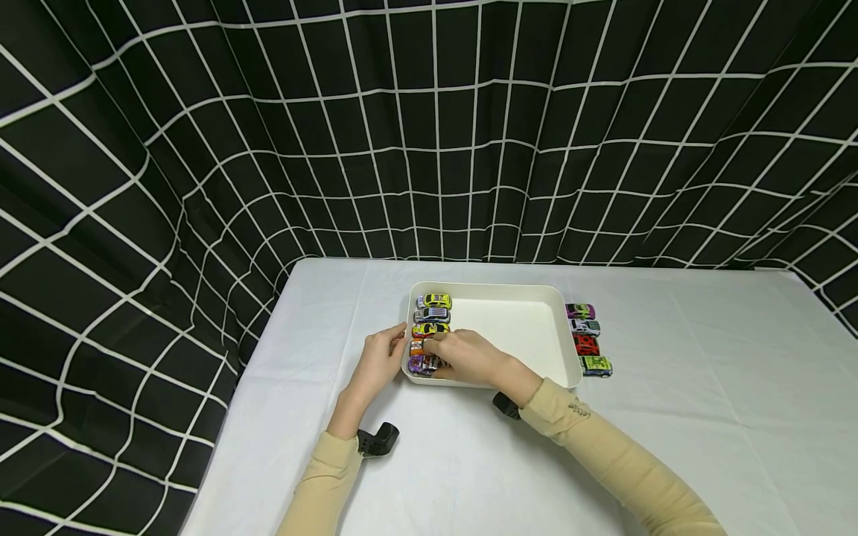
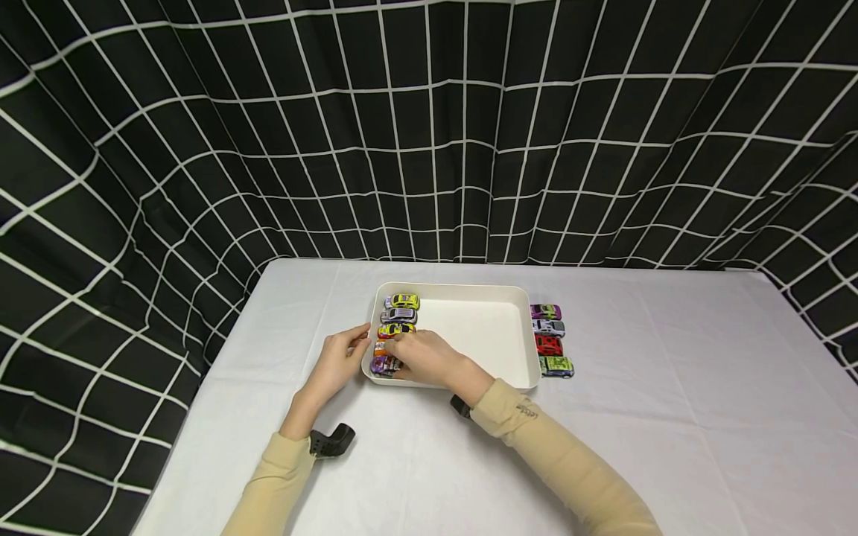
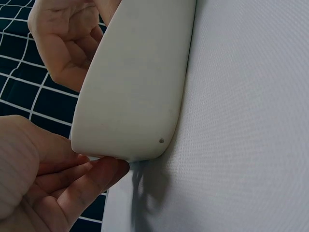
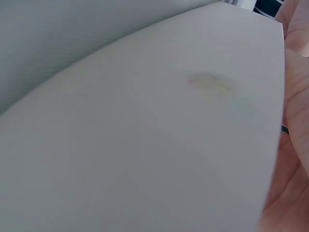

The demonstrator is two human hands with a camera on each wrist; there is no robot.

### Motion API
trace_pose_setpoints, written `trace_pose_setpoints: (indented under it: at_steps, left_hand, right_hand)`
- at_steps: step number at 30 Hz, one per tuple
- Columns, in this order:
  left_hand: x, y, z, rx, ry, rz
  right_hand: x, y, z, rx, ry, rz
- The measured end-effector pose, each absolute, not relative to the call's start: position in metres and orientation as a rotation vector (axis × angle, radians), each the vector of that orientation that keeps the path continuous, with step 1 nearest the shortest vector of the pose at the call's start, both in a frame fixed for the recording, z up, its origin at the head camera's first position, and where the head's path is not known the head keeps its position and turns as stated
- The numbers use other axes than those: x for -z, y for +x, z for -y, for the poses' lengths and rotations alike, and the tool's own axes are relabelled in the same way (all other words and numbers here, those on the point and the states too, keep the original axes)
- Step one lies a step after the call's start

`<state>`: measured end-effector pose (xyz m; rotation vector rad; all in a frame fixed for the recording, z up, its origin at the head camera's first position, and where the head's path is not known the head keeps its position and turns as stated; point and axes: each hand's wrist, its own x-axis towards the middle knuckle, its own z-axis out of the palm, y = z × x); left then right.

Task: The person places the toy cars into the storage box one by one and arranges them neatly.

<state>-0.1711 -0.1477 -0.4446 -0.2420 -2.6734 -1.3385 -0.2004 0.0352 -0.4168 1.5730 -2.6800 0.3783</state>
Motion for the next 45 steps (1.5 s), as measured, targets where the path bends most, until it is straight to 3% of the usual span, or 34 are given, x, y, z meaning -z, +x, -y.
trace_pose_setpoints:
  at_steps: [34, 45]
  left_hand:
    - [0.448, -0.172, 0.147, 1.357, -0.225, 2.676]
    - [0.447, -0.172, 0.146, 1.354, -0.220, 2.670]
  right_hand:
    - [0.422, -0.201, -0.037, -0.329, 1.561, 2.618]
    - [0.402, -0.201, -0.077, -0.268, 1.497, 2.501]
